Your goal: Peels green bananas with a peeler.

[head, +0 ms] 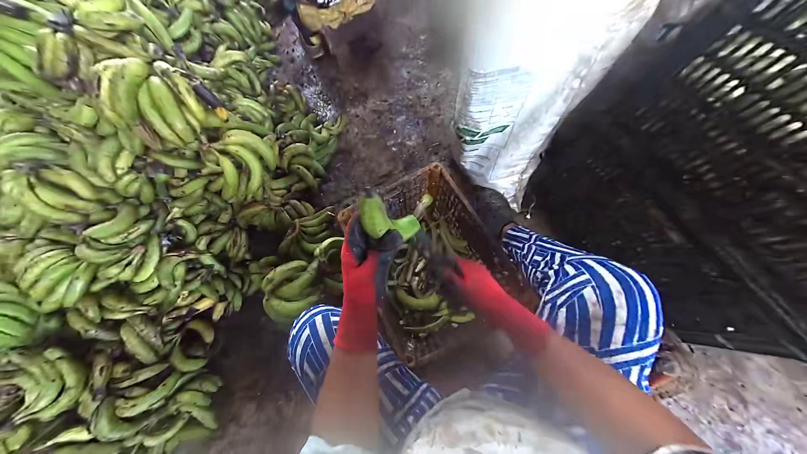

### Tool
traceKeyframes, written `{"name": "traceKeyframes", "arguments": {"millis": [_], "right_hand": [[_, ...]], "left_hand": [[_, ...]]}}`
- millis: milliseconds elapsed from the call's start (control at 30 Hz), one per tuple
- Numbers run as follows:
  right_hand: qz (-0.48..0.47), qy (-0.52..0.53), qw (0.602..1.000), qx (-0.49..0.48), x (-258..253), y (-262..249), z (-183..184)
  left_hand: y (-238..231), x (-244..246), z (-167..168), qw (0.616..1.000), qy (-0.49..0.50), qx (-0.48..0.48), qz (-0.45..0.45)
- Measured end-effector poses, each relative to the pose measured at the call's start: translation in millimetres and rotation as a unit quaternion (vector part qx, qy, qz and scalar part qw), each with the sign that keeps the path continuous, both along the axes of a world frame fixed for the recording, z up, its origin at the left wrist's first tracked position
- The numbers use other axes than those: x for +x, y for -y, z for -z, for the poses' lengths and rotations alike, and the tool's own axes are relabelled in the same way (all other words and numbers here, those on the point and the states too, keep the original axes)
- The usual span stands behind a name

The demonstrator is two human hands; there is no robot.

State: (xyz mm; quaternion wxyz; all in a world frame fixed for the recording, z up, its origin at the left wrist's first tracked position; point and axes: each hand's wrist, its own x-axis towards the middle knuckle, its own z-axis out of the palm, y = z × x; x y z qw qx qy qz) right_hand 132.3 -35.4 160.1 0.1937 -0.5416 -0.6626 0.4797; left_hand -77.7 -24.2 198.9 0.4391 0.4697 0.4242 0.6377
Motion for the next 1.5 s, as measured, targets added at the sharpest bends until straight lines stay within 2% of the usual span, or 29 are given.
{"name": "traceKeyframes", "arguments": {"millis": [33,67,133,200,267,333,400,467,567,633,733,767,833,933,1000,1133,1200,1300,1367,1433,1500], "right_hand": [[-0.015,0.004,0.996,-0.085,3,-4,10],[-0.019,-0.027,0.992,-0.122,9,-7,12],[-0.012,-0.142,0.984,-0.108,24,-16,-7],[-0.015,-0.204,0.978,0.045,41,-48,-34],[-0.022,-0.186,0.953,0.236,60,-88,-56],[0.024,-0.201,0.936,0.288,69,-126,-57],[0.119,-0.198,0.935,0.271,69,-147,-40],[0.145,-0.142,0.942,0.266,56,-142,-36],[0.068,-0.069,0.928,0.359,40,-117,-45],[0.062,-0.091,0.916,0.387,39,-114,-46],[0.121,-0.189,0.918,0.327,36,-127,-41],[0.128,-0.178,0.922,0.32,32,-128,-40],[0.097,-0.084,0.929,0.348,20,-122,-39],[0.018,0.017,0.921,0.388,5,-103,-33],[-0.012,0.023,0.913,0.408,4,-90,-36],[-0.055,0.011,0.889,0.454,14,-75,-46],[-0.059,0.017,0.897,0.438,14,-75,-48],[-0.022,0.02,0.9,0.435,11,-83,-51],[0.056,0.027,0.869,0.491,13,-98,-48],[0.147,0.042,0.844,0.514,21,-118,-51],[0.196,0.03,0.851,0.486,32,-129,-58]], "left_hand": [[-6,-7,-4,0.997,0.067,-0.019,0.017],[-14,-12,-7,0.992,0.116,-0.038,0.034],[-24,-13,-11,0.976,0.188,-0.063,0.087],[-41,-7,-17,0.961,0.224,-0.06,0.152],[-61,-2,-25,0.94,0.261,-0.051,0.215],[-75,4,-33,0.929,0.284,-0.041,0.234],[-82,10,-35,0.928,0.295,-0.06,0.218],[-85,13,-29,0.932,0.296,-0.089,0.19],[-88,17,-10,0.936,0.294,-0.081,0.178],[-87,17,-9,0.937,0.295,-0.072,0.172],[-86,11,-8,0.927,0.317,-0.066,0.19],[-86,10,-8,0.93,0.308,-0.071,0.19],[-86,10,-12,0.945,0.271,-0.075,0.168],[-75,6,-19,0.975,0.159,-0.132,0.076],[-70,0,-24,0.977,0.117,-0.16,0.076],[-67,-5,-33,0.977,0.107,-0.161,0.088],[-66,-1,-36,0.977,0.103,-0.165,0.082],[-61,11,-28,0.98,0.099,-0.139,0.105],[-59,20,-19,0.981,0.114,-0.106,0.113],[-57,27,-16,0.97,0.162,-0.118,0.139],[-58,22,-17,0.965,0.17,-0.126,0.157]]}}
